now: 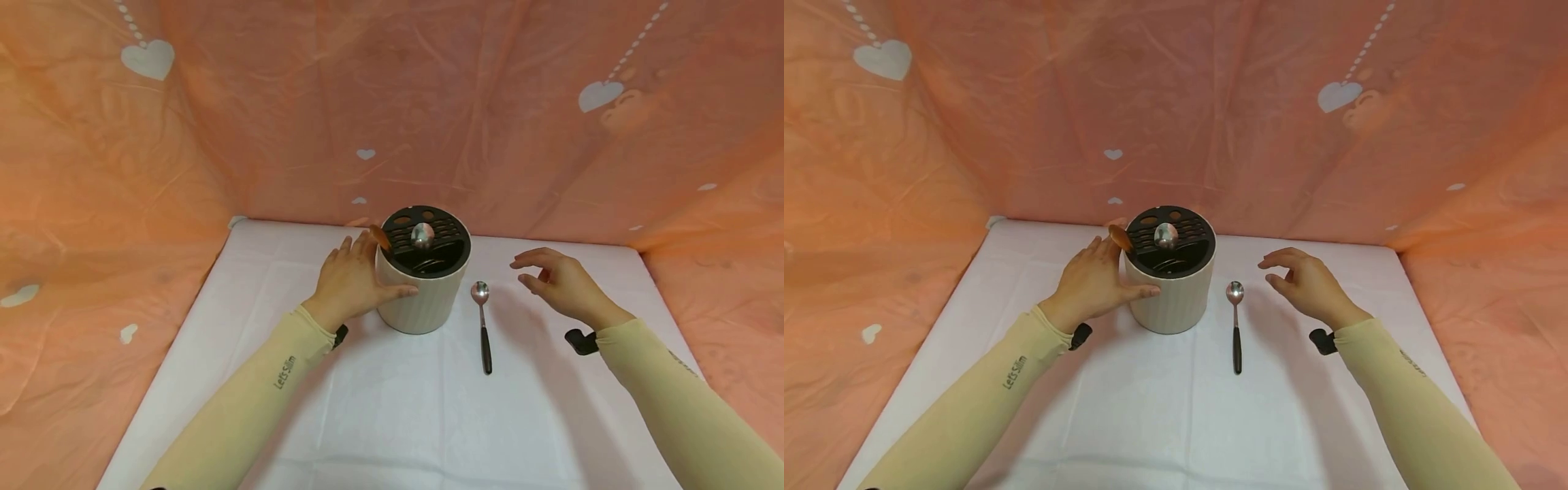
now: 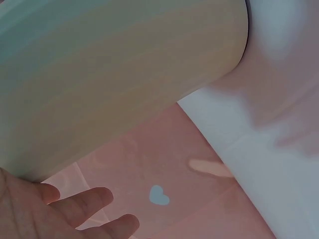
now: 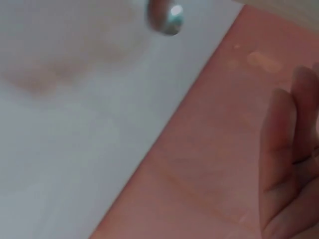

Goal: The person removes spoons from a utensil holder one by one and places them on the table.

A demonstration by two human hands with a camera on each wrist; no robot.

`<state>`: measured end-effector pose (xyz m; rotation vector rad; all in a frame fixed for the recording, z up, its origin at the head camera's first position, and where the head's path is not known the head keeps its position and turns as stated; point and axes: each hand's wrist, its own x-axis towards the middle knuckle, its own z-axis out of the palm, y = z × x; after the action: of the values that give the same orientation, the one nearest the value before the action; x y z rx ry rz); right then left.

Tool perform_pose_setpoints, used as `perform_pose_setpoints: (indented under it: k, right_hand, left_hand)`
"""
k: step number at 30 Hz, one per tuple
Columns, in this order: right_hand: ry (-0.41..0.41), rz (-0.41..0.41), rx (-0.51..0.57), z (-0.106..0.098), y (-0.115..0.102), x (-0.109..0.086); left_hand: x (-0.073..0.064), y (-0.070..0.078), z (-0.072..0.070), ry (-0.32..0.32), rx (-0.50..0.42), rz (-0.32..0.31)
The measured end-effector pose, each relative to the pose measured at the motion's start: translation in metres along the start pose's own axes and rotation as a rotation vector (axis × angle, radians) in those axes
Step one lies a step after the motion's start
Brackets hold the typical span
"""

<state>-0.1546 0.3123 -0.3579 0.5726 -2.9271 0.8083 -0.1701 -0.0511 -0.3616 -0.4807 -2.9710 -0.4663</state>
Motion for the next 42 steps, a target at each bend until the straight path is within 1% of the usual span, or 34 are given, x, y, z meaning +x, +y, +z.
perform_pose_setpoints:
  k: [2, 9, 13, 18, 22, 27, 33, 36, 42]
  right_hand:
    - [0.02, -0.033, 0.001, -0.001, -0.006, 0.0]
    - [0.07, -0.199, -0.017, -0.008, -0.03, 0.008]
    - [0.087, -0.263, -0.001, -0.013, -0.046, 0.013]
    - [0.084, -0.321, 0.028, -0.016, -0.063, 0.021]
    - [0.073, -0.349, 0.034, -0.017, -0.074, 0.028]
    - [0.06, -0.362, 0.048, -0.016, -0.083, 0.035]
    - [0.055, -0.401, 0.076, -0.011, -0.09, 0.042]
    - [0.038, -0.4, 0.083, -0.008, -0.094, 0.045]
    - [-0.003, -0.413, 0.06, -0.003, -0.097, 0.053]
  left_hand:
    - [0.0, 0.0, -0.001, 0.004, -0.001, 0.004]
    - [-0.002, -0.002, -0.003, 0.028, 0.007, 0.002]
    - [-0.002, -0.002, -0.002, 0.034, 0.013, 0.009]
    - [-0.003, -0.002, -0.002, 0.031, 0.014, 0.015]
    - [-0.004, -0.001, -0.003, 0.025, 0.01, 0.015]
    - [-0.004, 0.001, -0.003, 0.022, 0.0, 0.008]
    - [-0.003, 0.001, -0.002, 0.017, 0.006, 0.006]
    - [-0.003, 0.0, -0.002, 0.006, 0.01, 0.003]
    - [-0.001, 0.0, -0.002, -0.009, 0.01, -0.001]
